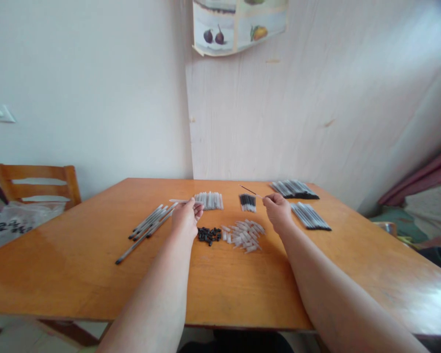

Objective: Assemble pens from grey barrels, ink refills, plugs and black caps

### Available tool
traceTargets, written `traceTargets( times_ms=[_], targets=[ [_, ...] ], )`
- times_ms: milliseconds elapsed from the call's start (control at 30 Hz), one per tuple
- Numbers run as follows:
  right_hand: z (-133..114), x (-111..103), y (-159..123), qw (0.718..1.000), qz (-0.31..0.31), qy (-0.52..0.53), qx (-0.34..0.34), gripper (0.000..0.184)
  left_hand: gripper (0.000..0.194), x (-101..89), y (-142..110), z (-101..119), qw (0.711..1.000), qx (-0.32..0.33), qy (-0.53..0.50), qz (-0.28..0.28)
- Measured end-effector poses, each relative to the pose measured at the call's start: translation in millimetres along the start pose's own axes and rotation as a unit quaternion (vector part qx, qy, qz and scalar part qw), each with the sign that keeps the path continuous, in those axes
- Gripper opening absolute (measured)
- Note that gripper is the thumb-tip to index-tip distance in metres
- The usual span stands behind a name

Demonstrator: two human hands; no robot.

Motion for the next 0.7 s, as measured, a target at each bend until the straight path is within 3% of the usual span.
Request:
traceTargets(
  times_ms=[67, 267, 700],
  targets=[
    [9.5, -0.9, 2.0, 0.997, 0.005, -0.078, 0.008, 0.023, 0.011, 0.2, 0.2, -1.0, 1.000, 0.002, 0.012, -0.001],
    [13.1, 2.3, 3.1, 0.963, -0.071, -0.255, 0.042, 0.028, 0.008, -1.5, 1.1, -3.0, 0.999, 0.004, 0.035, -0.011],
    [2.2, 12.3, -1.9, 0.931, -0.172, -0.321, 0.033, 0.030, 0.010, -1.7, -0.5, -5.7, 0.998, 0.015, 0.064, -0.021]
  ],
)
Point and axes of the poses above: each hand's wrist, its own y-axis towards the middle knuckle, its own x-axis out of the palm, z = x × y, the point moved 1 cm from there along y, towards the middle knuckle, and after that the axes turned 15 degrees about -x, right-handed, at the moved point
